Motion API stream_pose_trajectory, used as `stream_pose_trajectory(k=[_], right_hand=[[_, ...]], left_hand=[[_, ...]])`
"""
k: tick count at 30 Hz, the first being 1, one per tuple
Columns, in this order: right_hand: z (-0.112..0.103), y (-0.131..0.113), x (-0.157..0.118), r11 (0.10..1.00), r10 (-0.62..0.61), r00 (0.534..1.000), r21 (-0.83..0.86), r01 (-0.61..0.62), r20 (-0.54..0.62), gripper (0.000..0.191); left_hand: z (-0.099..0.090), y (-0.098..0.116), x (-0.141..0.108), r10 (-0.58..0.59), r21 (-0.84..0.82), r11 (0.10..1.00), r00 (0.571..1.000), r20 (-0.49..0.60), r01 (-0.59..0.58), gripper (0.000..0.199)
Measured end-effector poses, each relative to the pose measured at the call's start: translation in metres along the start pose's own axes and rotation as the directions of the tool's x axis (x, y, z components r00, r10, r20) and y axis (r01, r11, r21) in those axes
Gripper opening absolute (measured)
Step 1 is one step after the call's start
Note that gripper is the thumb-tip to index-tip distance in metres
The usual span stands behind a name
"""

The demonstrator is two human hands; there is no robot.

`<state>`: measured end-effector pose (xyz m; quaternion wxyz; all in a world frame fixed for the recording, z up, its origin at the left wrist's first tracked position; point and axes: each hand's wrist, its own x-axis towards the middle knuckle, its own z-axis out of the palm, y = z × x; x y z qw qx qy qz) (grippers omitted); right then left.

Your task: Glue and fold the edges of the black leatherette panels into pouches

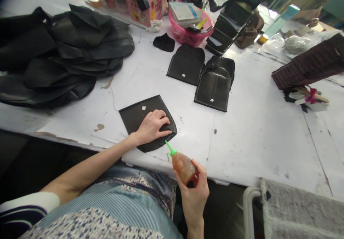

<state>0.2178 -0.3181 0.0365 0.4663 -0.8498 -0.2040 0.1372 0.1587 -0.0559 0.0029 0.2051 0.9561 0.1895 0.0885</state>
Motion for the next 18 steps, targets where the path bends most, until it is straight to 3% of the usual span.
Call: stream_pose_trajectory(k=[18], right_hand=[[-0.0016,-0.0031,-0.0087,0.999,-0.033,0.997,0.003,0.033,0.062,0.057]], left_hand=[[-0.0015,-0.0020,0.0024,-0.030,-0.078,0.996,1.000,0.003,0.030,0.034]])
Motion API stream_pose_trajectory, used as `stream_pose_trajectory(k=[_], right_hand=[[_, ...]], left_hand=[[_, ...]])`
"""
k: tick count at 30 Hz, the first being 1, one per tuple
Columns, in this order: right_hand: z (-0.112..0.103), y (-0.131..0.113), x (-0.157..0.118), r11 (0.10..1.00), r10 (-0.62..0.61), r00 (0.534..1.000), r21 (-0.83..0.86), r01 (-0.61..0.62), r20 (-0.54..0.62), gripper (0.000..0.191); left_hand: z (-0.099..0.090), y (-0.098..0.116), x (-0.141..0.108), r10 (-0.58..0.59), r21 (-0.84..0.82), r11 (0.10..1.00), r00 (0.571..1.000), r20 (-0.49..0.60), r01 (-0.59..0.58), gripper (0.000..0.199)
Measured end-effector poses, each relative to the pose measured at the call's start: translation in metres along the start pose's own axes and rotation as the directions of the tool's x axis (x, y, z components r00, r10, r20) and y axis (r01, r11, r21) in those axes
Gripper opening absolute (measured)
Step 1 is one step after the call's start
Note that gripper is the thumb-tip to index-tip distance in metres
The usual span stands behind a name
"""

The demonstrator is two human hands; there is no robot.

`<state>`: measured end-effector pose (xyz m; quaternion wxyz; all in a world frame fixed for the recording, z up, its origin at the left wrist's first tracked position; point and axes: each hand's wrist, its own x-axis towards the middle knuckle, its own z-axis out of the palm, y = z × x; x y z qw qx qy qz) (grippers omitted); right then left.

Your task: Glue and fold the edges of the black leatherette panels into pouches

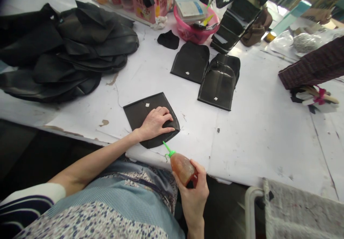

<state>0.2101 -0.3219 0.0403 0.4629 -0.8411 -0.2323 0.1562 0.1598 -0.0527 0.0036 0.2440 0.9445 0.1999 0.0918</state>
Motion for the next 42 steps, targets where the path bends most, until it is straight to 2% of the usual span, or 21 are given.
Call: stream_pose_trajectory(k=[3,6,9,13,18,26,32,38,42], right_hand=[[0.001,0.001,0.001,1.000,0.004,1.000,0.016,-0.004,-0.001,0.056],[0.001,0.002,0.002,0.999,0.007,1.000,0.034,-0.007,0.000,0.056],[0.001,0.003,0.002,0.999,0.004,1.000,0.034,-0.004,-0.004,0.057],[0.002,0.001,0.000,1.000,-0.006,1.000,0.027,0.006,0.007,0.058],[0.004,-0.003,-0.003,0.999,-0.028,0.999,0.031,0.026,0.038,0.055],[0.008,-0.002,-0.005,0.998,-0.066,0.997,0.011,0.066,0.039,0.055],[0.013,-0.004,-0.012,0.996,-0.090,0.992,0.024,0.089,0.089,0.055],[0.018,-0.006,-0.015,0.995,-0.080,0.989,0.064,0.072,0.123,0.055],[0.021,-0.003,-0.016,0.996,-0.021,0.993,0.090,0.011,0.118,0.057]], left_hand=[[-0.013,-0.005,-0.004,0.047,-0.058,0.997,0.997,0.068,-0.043,0.035],[-0.028,-0.016,-0.018,0.153,-0.151,0.979,0.981,0.118,-0.135,0.052],[-0.035,-0.027,-0.036,0.227,-0.221,0.958,0.956,0.183,-0.185,0.065],[-0.028,-0.034,-0.050,0.207,-0.219,0.962,0.961,0.182,-0.166,0.058],[-0.019,-0.034,-0.051,0.204,-0.204,0.964,0.968,0.149,-0.171,0.054],[-0.017,-0.034,-0.053,0.210,-0.206,0.962,0.969,0.131,-0.181,0.053],[-0.017,-0.034,-0.052,0.200,-0.214,0.962,0.971,0.133,-0.169,0.051],[-0.017,-0.035,-0.052,0.209,-0.231,0.957,0.970,0.123,-0.177,0.051],[-0.017,-0.035,-0.052,0.211,-0.243,0.953,0.971,0.117,-0.178,0.050]])
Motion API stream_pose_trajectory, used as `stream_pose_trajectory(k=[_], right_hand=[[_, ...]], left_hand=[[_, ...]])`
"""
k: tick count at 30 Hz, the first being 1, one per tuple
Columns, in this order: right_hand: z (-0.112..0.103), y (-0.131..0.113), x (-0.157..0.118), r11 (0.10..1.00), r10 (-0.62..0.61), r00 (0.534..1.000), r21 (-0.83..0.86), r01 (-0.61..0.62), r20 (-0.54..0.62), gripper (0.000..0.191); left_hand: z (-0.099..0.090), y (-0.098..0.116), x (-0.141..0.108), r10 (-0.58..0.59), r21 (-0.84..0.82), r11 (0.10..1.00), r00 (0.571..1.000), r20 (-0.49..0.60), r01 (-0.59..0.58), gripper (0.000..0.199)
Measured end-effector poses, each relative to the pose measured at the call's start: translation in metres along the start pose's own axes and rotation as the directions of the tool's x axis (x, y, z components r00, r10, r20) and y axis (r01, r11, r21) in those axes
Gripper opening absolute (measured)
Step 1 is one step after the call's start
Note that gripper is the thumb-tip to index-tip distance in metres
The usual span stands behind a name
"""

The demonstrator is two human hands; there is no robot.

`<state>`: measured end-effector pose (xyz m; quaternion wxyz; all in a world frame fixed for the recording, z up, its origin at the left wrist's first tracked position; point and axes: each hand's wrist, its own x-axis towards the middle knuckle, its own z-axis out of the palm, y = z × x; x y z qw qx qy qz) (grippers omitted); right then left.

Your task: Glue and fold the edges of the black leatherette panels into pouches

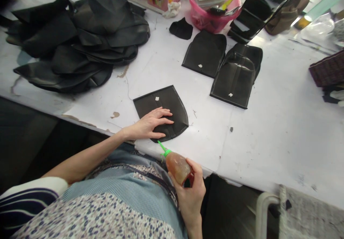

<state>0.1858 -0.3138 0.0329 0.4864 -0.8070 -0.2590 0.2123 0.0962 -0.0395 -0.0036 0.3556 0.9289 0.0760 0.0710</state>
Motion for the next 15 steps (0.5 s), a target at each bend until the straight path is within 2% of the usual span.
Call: stream_pose_trajectory(k=[7,15], right_hand=[[0.0080,0.0079,-0.0024,0.997,0.057,0.997,0.056,-0.055,-0.049,0.061],[-0.0007,0.0044,-0.0032,0.998,0.051,0.998,0.034,-0.052,0.021,0.059]], left_hand=[[0.0004,-0.0015,-0.0001,0.008,-0.013,1.000,1.000,-0.009,-0.008,0.045],[0.0009,-0.0012,0.0000,0.001,-0.015,1.000,1.000,-0.012,-0.001,0.044]])
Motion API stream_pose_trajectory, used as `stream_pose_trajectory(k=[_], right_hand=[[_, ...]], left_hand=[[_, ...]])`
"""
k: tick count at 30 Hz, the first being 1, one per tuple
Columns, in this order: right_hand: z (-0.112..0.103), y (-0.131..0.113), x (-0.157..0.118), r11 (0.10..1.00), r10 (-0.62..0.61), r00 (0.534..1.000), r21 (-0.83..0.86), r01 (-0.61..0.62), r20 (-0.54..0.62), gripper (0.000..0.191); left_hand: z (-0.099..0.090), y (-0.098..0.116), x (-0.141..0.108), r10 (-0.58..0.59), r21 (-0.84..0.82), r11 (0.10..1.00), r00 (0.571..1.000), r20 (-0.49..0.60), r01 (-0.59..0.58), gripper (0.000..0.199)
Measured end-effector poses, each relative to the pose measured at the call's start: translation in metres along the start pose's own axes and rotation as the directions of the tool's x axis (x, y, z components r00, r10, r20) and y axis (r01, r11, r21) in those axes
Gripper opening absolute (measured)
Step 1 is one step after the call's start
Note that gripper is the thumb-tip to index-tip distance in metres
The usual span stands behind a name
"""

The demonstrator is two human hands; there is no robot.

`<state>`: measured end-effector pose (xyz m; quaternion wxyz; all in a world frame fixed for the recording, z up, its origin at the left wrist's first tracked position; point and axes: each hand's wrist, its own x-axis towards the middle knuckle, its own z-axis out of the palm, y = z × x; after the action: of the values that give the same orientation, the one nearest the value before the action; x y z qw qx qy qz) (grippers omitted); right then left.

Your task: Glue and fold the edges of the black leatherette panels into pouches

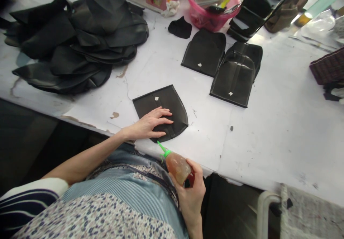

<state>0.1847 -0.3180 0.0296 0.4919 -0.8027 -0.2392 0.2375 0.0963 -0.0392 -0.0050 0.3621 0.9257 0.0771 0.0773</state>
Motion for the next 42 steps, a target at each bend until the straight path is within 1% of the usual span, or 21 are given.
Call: stream_pose_trajectory(k=[5,7,9,11,13,16,19,21,23,25,29,32,34,36,39,42], right_hand=[[0.003,0.000,0.001,0.999,0.030,0.999,0.019,-0.030,-0.040,0.059],[0.003,0.000,0.003,0.998,0.047,0.998,0.031,-0.046,-0.033,0.059],[0.001,-0.002,0.005,0.994,0.089,0.996,0.058,-0.088,-0.008,0.060],[-0.003,-0.003,0.008,0.978,0.166,0.986,0.127,-0.167,0.018,0.060],[-0.008,-0.003,0.012,0.932,0.262,0.964,0.249,-0.263,0.037,0.058],[-0.013,0.002,0.016,0.810,0.359,0.929,0.466,-0.357,0.088,0.057],[-0.018,0.014,0.017,0.691,0.399,0.911,0.618,-0.375,0.107,0.058],[-0.021,0.025,0.017,0.657,0.424,0.901,0.654,-0.376,0.091,0.057],[-0.023,0.033,0.018,0.671,0.430,0.900,0.641,-0.373,0.073,0.056],[-0.025,0.036,0.021,0.696,0.424,0.905,0.627,-0.349,0.033,0.054],[-0.029,0.028,0.032,0.743,0.377,0.923,0.620,-0.252,-0.077,0.049],[-0.036,0.016,0.040,0.786,0.318,0.934,0.595,-0.164,-0.162,0.054],[-0.039,0.010,0.043,0.805,0.285,0.931,0.585,-0.102,-0.229,0.055],[-0.040,0.007,0.042,0.817,0.275,0.918,0.572,-0.067,-0.287,0.055],[-0.035,0.007,0.036,0.827,0.308,0.897,0.555,-0.088,-0.318,0.055],[-0.027,0.010,0.025,0.857,0.319,0.893,0.498,-0.129,-0.318,0.058]], left_hand=[[-0.001,0.001,0.000,-0.008,-0.001,1.000,1.000,0.002,0.008,0.044],[-0.002,0.001,0.000,-0.011,-0.006,1.000,1.000,0.004,0.011,0.044],[-0.002,0.001,0.000,-0.016,-0.015,1.000,1.000,0.008,0.016,0.044],[-0.002,0.000,0.001,-0.023,-0.029,0.999,1.000,0.017,0.024,0.043],[-0.002,-0.001,0.001,-0.023,-0.048,0.999,0.999,0.023,0.024,0.044],[-0.008,-0.003,0.002,-0.006,-0.081,0.997,0.999,0.039,0.009,0.048],[-0.022,-0.007,0.000,0.021,-0.113,0.994,0.995,0.095,-0.010,0.053],[-0.033,-0.009,-0.001,0.059,-0.123,0.992,0.986,0.158,-0.039,0.053],[-0.039,-0.011,-0.003,0.087,-0.110,0.992,0.976,0.200,-0.066,0.048],[-0.038,-0.011,-0.004,0.080,-0.065,0.995,0.980,0.184,-0.069,0.042],[-0.021,0.000,0.002,-0.001,0.106,0.994,0.998,0.065,-0.006,0.041],[-0.007,0.012,0.013,-0.047,0.243,0.969,0.999,-0.021,0.051,0.039],[-0.001,0.017,0.020,-0.054,0.304,0.950,0.996,-0.064,0.071,0.040],[0.003,0.021,0.026,-0.060,0.336,0.938,0.995,-0.085,0.085,0.041],[0.005,0.024,0.030,-0.080,0.351,0.931,0.993,-0.086,0.105,0.041],[0.007,0.026,0.033,-0.108,0.340,0.931,0.990,-0.090,0.133,0.038]])
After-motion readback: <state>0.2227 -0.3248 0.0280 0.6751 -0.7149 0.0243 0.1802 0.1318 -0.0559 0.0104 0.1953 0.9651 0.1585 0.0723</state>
